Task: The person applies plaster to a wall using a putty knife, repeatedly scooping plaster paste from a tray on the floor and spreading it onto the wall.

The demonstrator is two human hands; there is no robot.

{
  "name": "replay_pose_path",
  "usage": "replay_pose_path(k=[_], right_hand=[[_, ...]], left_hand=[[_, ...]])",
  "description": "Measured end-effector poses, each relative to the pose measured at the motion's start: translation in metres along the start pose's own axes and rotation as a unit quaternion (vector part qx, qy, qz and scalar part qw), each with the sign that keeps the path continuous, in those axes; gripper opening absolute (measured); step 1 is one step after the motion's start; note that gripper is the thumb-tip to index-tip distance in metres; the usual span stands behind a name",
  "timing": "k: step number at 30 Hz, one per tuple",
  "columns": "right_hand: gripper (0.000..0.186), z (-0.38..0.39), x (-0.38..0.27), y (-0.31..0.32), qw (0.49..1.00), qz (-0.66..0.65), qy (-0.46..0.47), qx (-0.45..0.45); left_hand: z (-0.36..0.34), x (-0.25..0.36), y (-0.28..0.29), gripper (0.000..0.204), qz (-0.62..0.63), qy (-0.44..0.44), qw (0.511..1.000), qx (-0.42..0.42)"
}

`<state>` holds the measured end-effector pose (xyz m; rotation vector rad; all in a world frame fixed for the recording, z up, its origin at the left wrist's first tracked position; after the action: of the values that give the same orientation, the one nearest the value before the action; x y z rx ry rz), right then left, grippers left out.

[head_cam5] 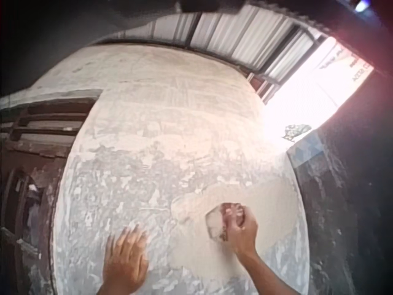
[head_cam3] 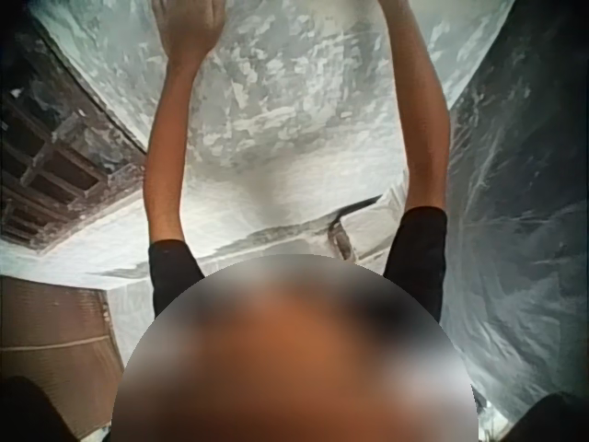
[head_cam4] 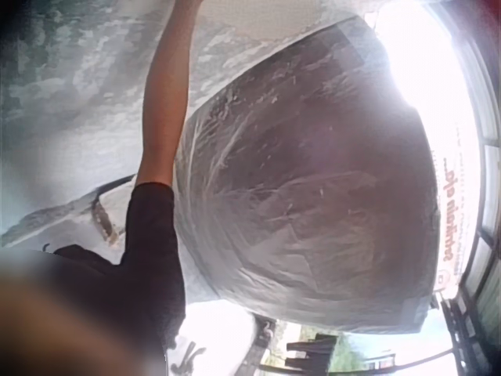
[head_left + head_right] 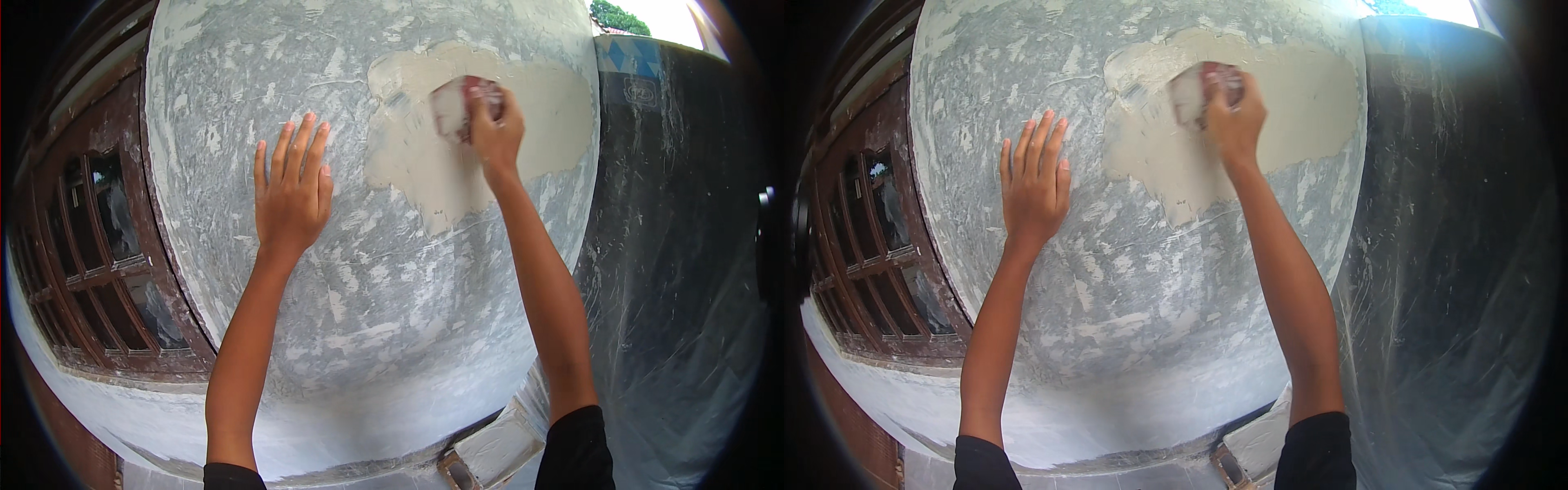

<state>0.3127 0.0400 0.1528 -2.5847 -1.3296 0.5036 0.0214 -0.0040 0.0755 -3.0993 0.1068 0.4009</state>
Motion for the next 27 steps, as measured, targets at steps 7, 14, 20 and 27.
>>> replay_pose_path(k=[7, 14, 20, 27], right_hand=[[0.034, 0.000, 0.004, -0.014, 0.965, -0.248, -0.087, -0.031], [0.035, -0.019, 0.030, -0.004, 0.973, -0.173, -0.155, 0.019], [0.028, -0.014, 0.008, -0.024, 0.999, -0.005, 0.016, -0.050], [0.029, -0.006, 0.003, -0.027, 0.995, -0.050, 0.050, -0.077]], left_hand=[[0.000, 0.001, 0.000, 0.051, -0.005, 0.000, 1.000, -0.001], [0.000, 0.000, -0.002, 0.051, -0.007, 0.002, 1.000, -0.005], [0.001, -0.001, -0.001, 0.051, -0.011, 0.000, 1.000, -0.003], [0.000, 0.000, 0.000, 0.052, -0.004, 0.000, 1.000, -0.003]])
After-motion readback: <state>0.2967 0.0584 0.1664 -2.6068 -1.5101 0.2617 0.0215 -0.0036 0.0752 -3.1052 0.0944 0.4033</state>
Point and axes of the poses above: each hand's wrist, its own z-axis away from the middle knuckle, its own y-axis out of the back of the hand, x = y × z, the point moved 8 cm from there along -z, towards the middle knuckle, and after that the axes turned 3 degrees about -z, right-handed, at the moved point
